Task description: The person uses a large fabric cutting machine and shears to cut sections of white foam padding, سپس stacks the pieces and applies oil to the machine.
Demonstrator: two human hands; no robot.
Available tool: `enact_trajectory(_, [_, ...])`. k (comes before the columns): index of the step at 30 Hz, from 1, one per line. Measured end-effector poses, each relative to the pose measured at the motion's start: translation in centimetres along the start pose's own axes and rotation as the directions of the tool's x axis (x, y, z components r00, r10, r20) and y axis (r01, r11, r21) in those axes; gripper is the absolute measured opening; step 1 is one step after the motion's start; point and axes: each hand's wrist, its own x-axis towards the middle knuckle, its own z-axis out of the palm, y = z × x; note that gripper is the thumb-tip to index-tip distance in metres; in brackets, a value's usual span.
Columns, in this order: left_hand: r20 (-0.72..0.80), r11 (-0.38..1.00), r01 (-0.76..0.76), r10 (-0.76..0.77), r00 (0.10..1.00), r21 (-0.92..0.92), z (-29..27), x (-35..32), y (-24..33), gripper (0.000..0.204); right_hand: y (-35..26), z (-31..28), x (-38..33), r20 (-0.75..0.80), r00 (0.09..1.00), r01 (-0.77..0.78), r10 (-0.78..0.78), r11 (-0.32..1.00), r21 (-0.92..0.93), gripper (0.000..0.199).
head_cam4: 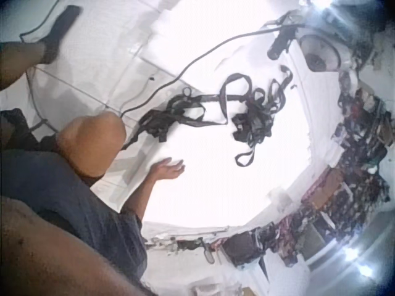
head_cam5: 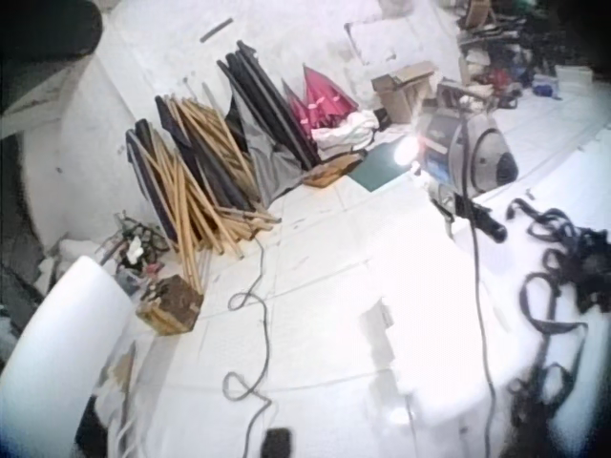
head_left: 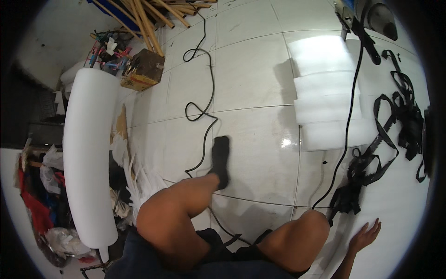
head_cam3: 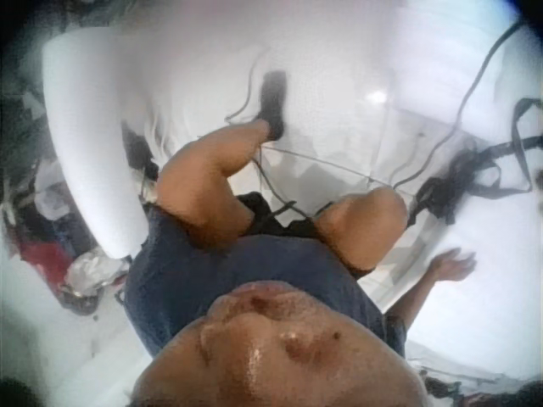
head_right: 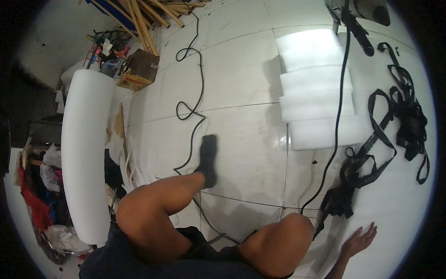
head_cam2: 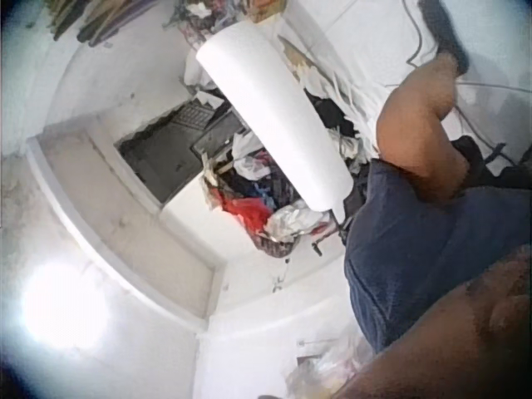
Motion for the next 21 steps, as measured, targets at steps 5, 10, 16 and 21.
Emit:
enact_trajectory(5, [-0.004,0.971,0.235,-0.235,0.972,0.035,2.2,6.2,-16.1,0.069,0.1,0.3,0.0,-0.002,0.999,-0.048,0.048,0.999,-0.005,0.049])
enact_trajectory(10, [-0.156,0.91,0.39,-0.409,0.899,-0.138,-1.8,11.9,-26.8,0.056,-1.3,-0.3,0.9,0.021,0.997,-0.082,0.08,0.994,0.075,0.051])
enact_trajectory(16, [0.013,0.793,0.024,-0.02,1.0,-0.608,-6.0,13.6,-13.0,0.071,-1.0,-0.6,0.2,0.053,0.997,-0.054,0.054,0.999,0.001,0.048])
enact_trajectory(21, [0.129,0.987,-0.159,0.159,0.979,-0.017,-5.5,16.3,-14.4,0.063,-0.2,0.2,-0.1,0.188,0.98,-0.034,0.06,0.989,-0.141,0.051])
